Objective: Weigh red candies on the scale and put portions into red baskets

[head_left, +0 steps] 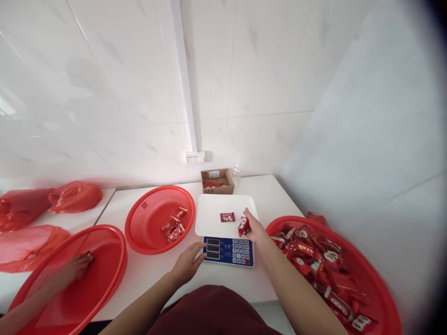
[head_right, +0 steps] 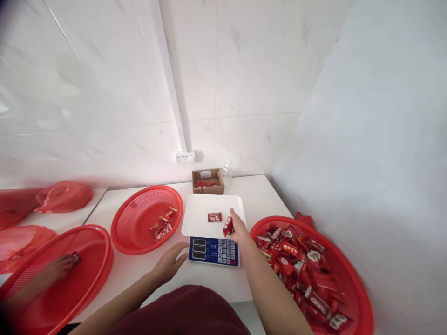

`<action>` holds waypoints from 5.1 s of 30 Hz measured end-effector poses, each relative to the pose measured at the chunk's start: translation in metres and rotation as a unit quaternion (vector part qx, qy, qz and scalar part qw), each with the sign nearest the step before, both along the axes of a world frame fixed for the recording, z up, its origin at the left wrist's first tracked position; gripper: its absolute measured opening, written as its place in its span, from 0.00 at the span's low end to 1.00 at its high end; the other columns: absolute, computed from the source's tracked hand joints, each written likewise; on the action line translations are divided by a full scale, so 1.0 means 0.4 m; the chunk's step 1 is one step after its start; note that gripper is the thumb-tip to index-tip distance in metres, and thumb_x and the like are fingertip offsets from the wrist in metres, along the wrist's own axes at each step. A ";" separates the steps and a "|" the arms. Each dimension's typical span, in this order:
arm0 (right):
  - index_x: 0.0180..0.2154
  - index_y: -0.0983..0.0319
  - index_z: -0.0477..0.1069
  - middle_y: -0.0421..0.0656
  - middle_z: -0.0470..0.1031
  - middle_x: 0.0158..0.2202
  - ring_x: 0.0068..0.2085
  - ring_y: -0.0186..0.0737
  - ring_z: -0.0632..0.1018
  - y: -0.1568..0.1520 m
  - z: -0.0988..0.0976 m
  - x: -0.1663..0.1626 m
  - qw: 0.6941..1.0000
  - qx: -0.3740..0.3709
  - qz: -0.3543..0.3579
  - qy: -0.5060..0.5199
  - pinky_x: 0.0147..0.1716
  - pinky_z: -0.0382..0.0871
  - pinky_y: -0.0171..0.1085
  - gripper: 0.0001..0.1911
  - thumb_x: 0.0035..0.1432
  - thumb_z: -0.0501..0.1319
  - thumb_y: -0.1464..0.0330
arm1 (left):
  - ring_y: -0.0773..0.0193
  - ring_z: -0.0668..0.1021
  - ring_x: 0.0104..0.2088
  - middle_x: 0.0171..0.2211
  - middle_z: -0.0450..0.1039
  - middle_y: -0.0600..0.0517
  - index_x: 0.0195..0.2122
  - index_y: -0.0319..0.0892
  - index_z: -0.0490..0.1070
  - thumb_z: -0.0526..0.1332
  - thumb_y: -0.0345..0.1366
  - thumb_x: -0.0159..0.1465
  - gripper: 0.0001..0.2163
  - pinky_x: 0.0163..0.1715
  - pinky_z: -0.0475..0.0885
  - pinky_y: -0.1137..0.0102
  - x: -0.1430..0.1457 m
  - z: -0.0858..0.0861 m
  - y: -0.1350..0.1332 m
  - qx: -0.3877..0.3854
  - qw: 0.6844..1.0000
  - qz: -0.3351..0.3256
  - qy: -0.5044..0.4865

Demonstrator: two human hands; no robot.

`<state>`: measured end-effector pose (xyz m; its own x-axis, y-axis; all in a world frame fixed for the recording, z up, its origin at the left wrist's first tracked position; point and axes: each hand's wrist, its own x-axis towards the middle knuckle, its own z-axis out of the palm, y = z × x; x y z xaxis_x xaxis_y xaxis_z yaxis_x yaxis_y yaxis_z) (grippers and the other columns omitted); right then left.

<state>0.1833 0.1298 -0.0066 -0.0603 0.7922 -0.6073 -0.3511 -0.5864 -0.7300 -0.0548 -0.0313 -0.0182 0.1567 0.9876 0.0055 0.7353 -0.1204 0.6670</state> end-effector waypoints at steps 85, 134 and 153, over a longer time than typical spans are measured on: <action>0.54 0.53 0.70 0.52 0.56 0.65 0.68 0.64 0.45 -0.342 -0.163 0.407 0.781 0.008 0.250 -0.573 0.57 0.40 0.70 0.32 0.43 0.68 0.69 | 0.59 0.79 0.44 0.46 0.78 0.49 0.49 0.46 0.73 0.51 0.41 0.66 0.16 0.48 0.73 0.65 0.045 -0.005 -0.019 -0.106 0.984 -0.130 0.054; 0.43 0.55 0.68 0.38 0.77 0.36 0.36 0.40 0.80 -0.126 -0.048 -0.084 0.997 0.061 0.043 0.008 0.34 0.76 0.37 0.28 0.37 0.72 0.65 | 0.61 0.78 0.39 0.43 0.76 0.47 0.62 0.44 0.58 0.66 0.37 0.59 0.31 0.46 0.71 0.65 0.142 0.093 0.162 -0.188 0.881 0.193 -0.389; 0.57 0.54 0.61 0.44 0.72 0.54 0.44 0.46 0.78 -0.134 -0.079 -0.079 0.956 0.144 0.151 -0.207 0.41 0.76 0.44 0.33 0.48 0.61 0.58 | 0.64 0.78 0.36 0.37 0.75 0.51 0.38 0.40 0.69 0.70 0.36 0.52 0.15 0.37 0.71 0.69 0.101 0.027 0.183 -0.208 0.801 0.241 -0.507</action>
